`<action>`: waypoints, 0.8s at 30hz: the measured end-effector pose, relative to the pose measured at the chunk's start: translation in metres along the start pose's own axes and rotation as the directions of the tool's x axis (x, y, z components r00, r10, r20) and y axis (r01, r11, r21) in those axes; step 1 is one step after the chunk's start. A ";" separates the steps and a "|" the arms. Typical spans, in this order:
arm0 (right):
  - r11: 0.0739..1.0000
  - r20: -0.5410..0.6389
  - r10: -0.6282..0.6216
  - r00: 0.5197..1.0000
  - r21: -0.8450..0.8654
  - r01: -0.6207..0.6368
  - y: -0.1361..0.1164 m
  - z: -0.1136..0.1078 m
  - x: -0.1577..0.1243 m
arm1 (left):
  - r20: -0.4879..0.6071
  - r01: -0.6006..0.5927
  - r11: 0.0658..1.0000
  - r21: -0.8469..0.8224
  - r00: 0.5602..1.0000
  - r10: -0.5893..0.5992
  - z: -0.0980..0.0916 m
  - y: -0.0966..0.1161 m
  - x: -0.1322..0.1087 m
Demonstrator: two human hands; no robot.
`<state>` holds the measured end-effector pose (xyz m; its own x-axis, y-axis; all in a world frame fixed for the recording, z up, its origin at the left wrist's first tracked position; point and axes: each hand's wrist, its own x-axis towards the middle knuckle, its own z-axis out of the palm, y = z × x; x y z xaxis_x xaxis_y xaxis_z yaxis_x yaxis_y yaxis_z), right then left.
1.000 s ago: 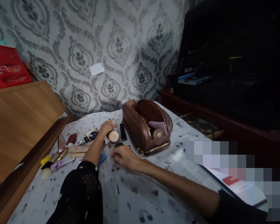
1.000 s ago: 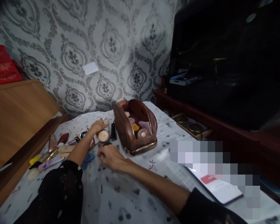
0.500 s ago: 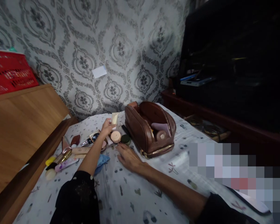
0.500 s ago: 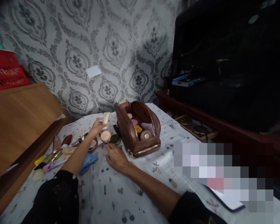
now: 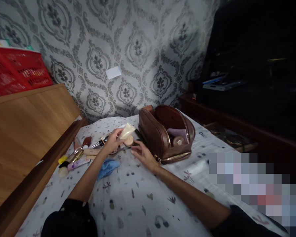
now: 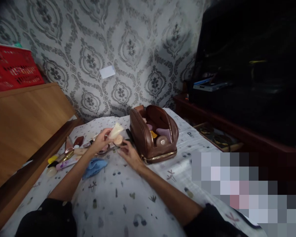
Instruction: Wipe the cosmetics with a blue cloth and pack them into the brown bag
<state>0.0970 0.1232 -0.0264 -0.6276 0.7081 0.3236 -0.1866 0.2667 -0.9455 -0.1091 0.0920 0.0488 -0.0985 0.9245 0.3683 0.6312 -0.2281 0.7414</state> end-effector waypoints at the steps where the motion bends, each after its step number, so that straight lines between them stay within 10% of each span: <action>1: 0.996 -0.029 0.041 0.999 0.085 -0.039 0.000 -0.001 0.001 | 0.055 -0.015 1.000 0.012 0.998 0.014 -0.003 0.008 -0.009; 7: 0.981 -0.010 0.113 0.994 0.158 -0.110 -0.004 -0.002 -0.001 | 0.146 -0.046 0.963 0.267 0.989 0.007 -0.034 0.041 -0.071; 14: 0.988 -0.003 0.050 0.999 -0.146 -0.050 -0.007 -0.007 -0.011 | 0.181 -0.093 0.768 0.634 0.983 -0.031 -0.038 0.026 -0.143; 20: 0.965 -0.030 0.029 0.999 -0.259 -0.035 -0.013 -0.003 -0.026 | -0.057 -0.031 0.837 0.547 0.996 0.074 -0.018 0.028 -0.124; 24: 0.928 -0.002 -0.015 1.000 -0.372 0.013 -0.021 -0.002 -0.035 | -0.021 -0.069 0.877 0.476 0.996 0.090 0.017 0.023 -0.107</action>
<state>0.1240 0.0939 -0.0183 -0.6235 0.7051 0.3378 0.0996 0.5002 -0.8602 -0.0710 -0.0066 0.0166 -0.0576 0.8937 0.4450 0.9262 -0.1185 0.3580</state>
